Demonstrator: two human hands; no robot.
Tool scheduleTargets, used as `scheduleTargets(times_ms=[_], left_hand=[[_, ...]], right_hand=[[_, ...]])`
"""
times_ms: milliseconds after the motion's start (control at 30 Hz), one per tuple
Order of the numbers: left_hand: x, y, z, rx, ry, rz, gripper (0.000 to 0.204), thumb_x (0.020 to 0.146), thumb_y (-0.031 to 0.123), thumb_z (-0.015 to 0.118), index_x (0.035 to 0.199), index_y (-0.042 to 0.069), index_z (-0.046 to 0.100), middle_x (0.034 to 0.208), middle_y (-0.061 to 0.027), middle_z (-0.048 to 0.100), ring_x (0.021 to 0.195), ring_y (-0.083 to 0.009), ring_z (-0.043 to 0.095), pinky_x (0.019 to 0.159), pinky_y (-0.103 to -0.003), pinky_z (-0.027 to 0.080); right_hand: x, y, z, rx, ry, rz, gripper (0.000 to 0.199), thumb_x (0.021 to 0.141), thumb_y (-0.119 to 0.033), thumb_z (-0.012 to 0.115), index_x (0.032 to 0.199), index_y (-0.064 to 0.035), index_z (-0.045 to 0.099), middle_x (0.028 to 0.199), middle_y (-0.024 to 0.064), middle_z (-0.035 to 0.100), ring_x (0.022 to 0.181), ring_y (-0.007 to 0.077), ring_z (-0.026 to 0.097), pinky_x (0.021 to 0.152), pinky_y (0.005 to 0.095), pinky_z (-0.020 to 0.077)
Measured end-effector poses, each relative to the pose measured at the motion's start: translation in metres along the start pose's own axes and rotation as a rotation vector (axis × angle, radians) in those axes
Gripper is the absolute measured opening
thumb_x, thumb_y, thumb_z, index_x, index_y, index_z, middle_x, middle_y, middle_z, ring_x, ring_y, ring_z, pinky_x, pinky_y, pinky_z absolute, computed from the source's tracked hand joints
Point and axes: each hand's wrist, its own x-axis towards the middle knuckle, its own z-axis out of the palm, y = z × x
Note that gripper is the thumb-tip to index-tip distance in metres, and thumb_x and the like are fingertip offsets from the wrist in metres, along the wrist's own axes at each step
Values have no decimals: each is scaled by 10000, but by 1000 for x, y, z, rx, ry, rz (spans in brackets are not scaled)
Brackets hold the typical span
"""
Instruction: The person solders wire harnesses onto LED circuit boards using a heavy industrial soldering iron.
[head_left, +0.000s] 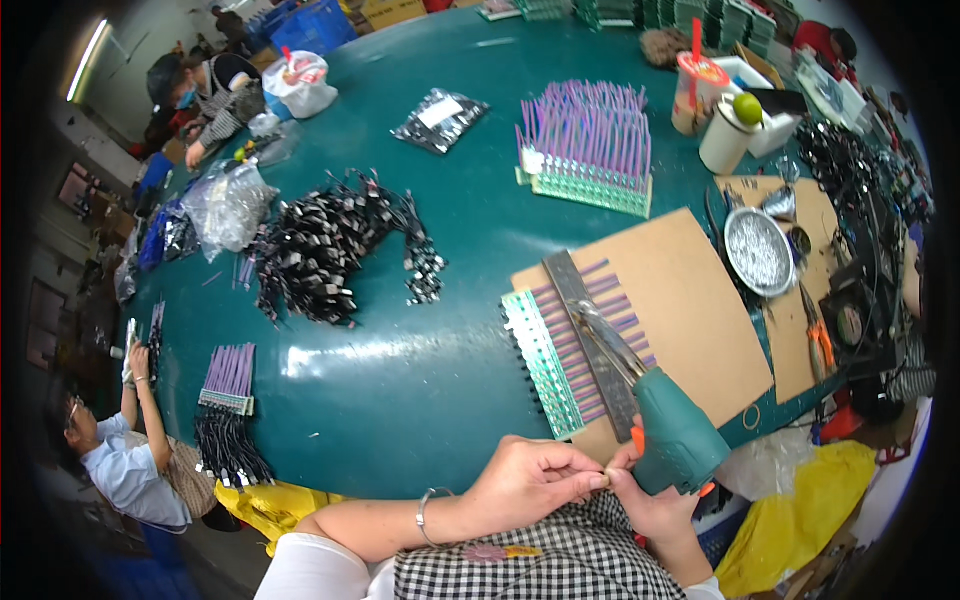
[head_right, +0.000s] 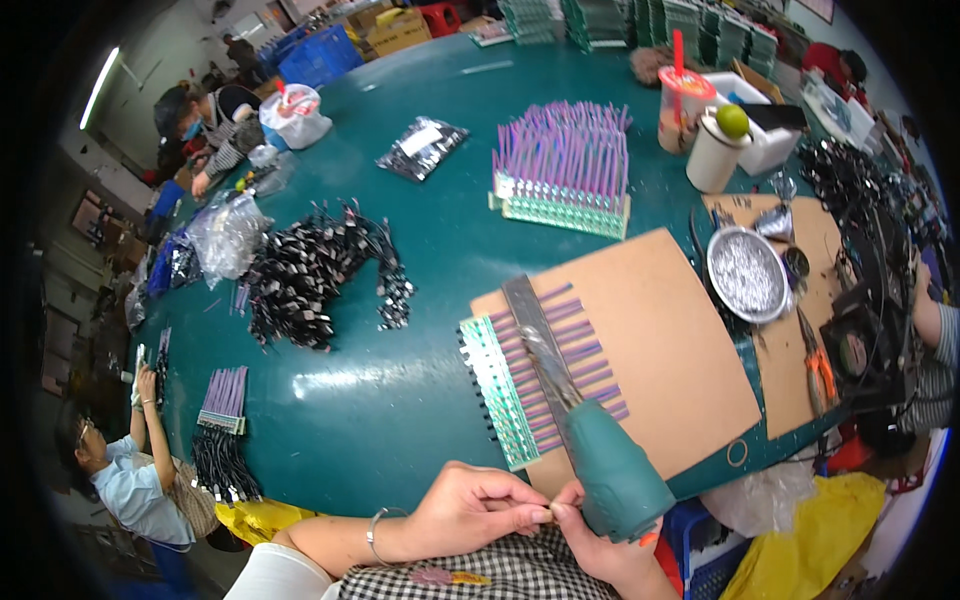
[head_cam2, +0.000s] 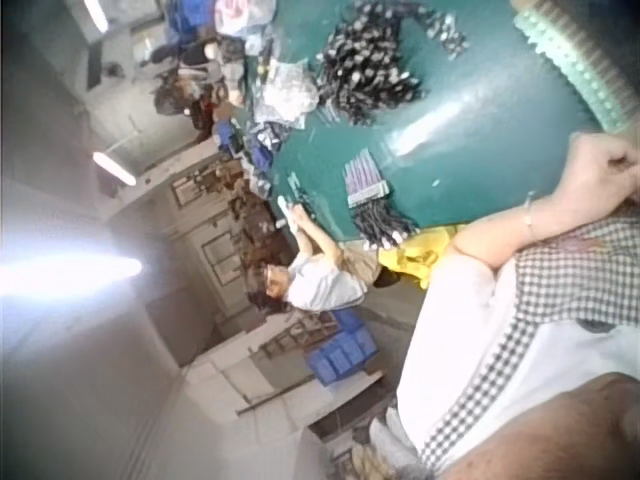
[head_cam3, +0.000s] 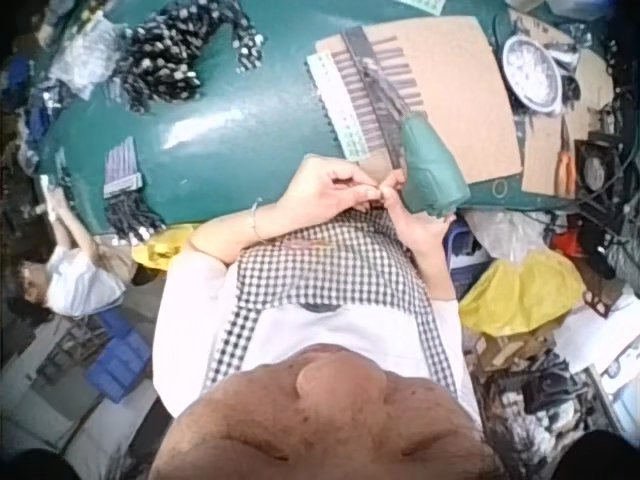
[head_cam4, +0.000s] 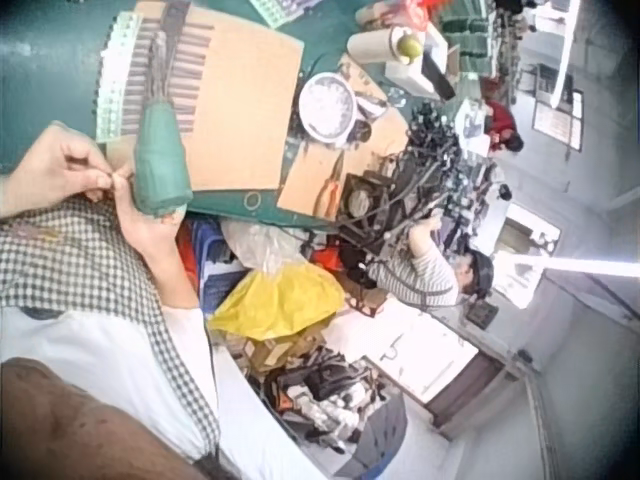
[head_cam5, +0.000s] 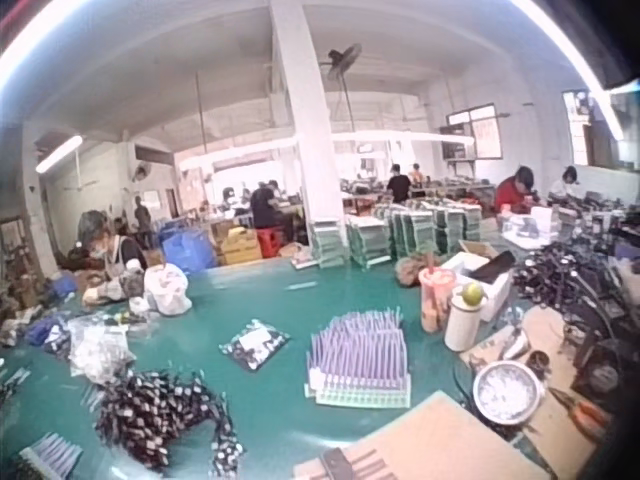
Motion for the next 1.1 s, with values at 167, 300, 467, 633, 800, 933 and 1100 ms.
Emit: scheduleTargets(times_ms=[167, 300, 467, 633, 800, 933, 1100], left_hand=[[-4, -8, -10, -52, -36, -1, 107, 837, 36, 613, 888, -52, 647, 789, -87, 661, 685, -106, 639, 623, -219, 540], [-1, -21, -24, -239, 91, -176, 119, 863, 23, 564, 918, -67, 618, 802, -107, 655, 708, -139, 641, 652, -255, 548], [14, -31, -47, -223, 192, -264, 163, 855, 91, 604, 890, -67, 620, 758, -111, 653, 643, -131, 628, 613, -242, 534], [20, -32, -50, -283, 181, -296, 136, 836, 81, 619, 811, -52, 629, 716, -104, 647, 602, -135, 622, 578, -242, 532], [21, -33, -49, -291, 187, -297, 129, 836, 74, 616, 811, -52, 623, 717, -104, 647, 605, -136, 622, 577, -239, 529], [21, -33, -46, -274, 224, -304, 125, 837, 71, 614, 808, -51, 618, 715, -104, 646, 605, -134, 619, 580, -236, 524], [21, -34, -47, -266, 215, -290, 122, 840, 70, 612, 801, -46, 613, 711, -101, 644, 600, -127, 614, 579, -235, 521]], right_hand=[[8, -5, -6, -214, -139, -115, 577, 754, 27, 652, 1246, 63, 352, 777, 107, 585, 668, 143, 576, 619, 246, 487], [-4, -12, 1, 197, 215, 188, 610, 720, -11, 693, 1234, 53, 372, 738, 118, 576, 590, 165, 575, 525, 254, 507], [-19, -12, -17, 269, 275, 160, 649, 689, -72, 731, 1205, 90, 371, 1021, 201, 542, 514, 186, 559, 422, 266, 488], [-39, -5, -38, 332, 237, 166, 653, 667, -80, 744, 1167, 122, 374, 843, 189, 552, 437, 174, 514, 352, 252, 449], [-51, -9, -41, 308, 287, 246, 624, 642, -100, 776, 1103, 121, 418, 546, 96, 497, 388, 164, 475, 353, 249, 432], [-59, -2, -43, 259, 271, 260, 598, 642, -119, 785, 1077, 110, 443, 528, 88, 491, 383, 162, 471, 358, 250, 423], [-63, 0, -40, 228, 255, 285, 546, 661, -123, 775, 1055, 98, 469, 534, 93, 503, 404, 164, 486, 370, 250, 417]])
